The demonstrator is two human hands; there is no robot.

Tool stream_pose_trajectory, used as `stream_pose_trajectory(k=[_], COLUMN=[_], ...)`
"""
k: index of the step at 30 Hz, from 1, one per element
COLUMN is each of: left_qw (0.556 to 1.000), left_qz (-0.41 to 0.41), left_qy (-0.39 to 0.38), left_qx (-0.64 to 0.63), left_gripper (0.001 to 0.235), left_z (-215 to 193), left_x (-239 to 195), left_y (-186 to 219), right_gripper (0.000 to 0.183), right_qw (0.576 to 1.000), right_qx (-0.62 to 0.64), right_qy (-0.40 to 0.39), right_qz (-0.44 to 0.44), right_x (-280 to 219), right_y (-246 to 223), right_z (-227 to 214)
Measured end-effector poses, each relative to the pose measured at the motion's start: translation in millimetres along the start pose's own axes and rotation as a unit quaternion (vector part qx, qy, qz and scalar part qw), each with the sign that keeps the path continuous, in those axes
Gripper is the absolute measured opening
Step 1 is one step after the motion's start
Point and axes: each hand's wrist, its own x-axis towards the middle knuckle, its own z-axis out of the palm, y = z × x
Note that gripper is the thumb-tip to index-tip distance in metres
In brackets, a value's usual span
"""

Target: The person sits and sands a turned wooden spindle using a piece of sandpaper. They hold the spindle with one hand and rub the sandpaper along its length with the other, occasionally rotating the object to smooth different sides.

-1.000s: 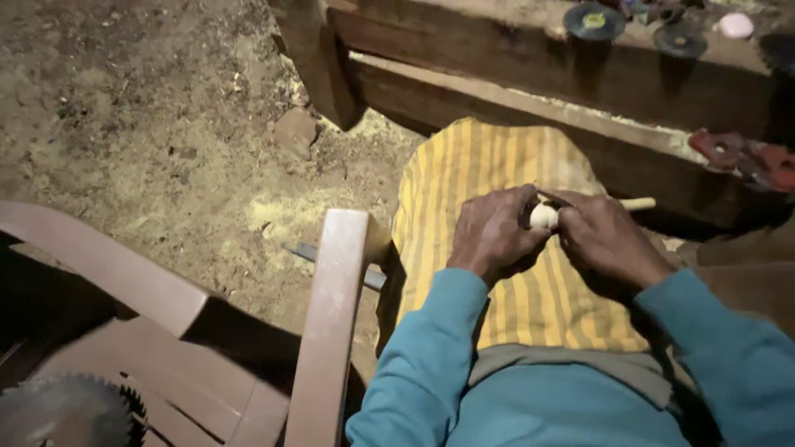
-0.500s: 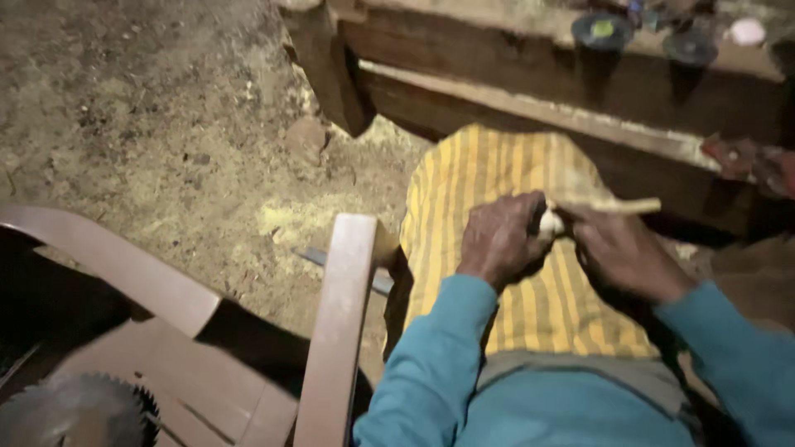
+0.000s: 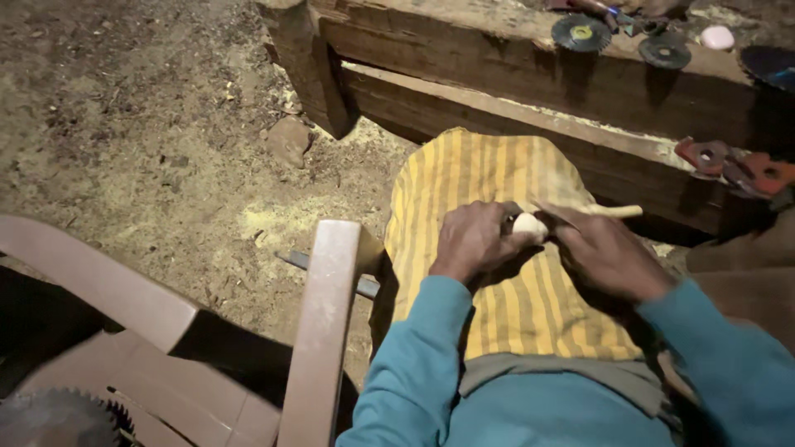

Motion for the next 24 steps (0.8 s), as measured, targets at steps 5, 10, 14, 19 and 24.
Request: stream_pose_trajectory(k=[5, 10, 14, 19, 24], left_qw=[1.000, 1.000, 1.000, 0.999, 0.997], left_qz=[-0.005, -0.013, -0.006, -0.007, 0.023], left_qy=[-0.002, 0.012, 0.011, 0.038, 0.059], left_qx=[0.011, 0.008, -0.001, -0.013, -0.049], left_gripper=[0.042, 0.040, 0.040, 0.036, 0.033], left_z=[-1, -15, -8, -17, -12], left_x=[-8, -5, -8, -5, -12], left_y=[7, 18, 15, 19, 21], right_gripper=[0.045, 0.048, 0.048, 0.046, 0.052], right_qw=[0.968, 0.994, 0.976, 0.997, 0.967], right_qx=[0.051, 0.023, 0.077, 0.052, 0.088], right_qy=[-0.072, -0.028, -0.056, -0.003, -0.060], right_qz=[0.234, 0.107, 0.198, 0.064, 0.233], right_x=[9, 4, 0, 7, 4], right_y=[-10, -2, 7, 7, 5], right_z=[5, 1, 11, 8, 13])
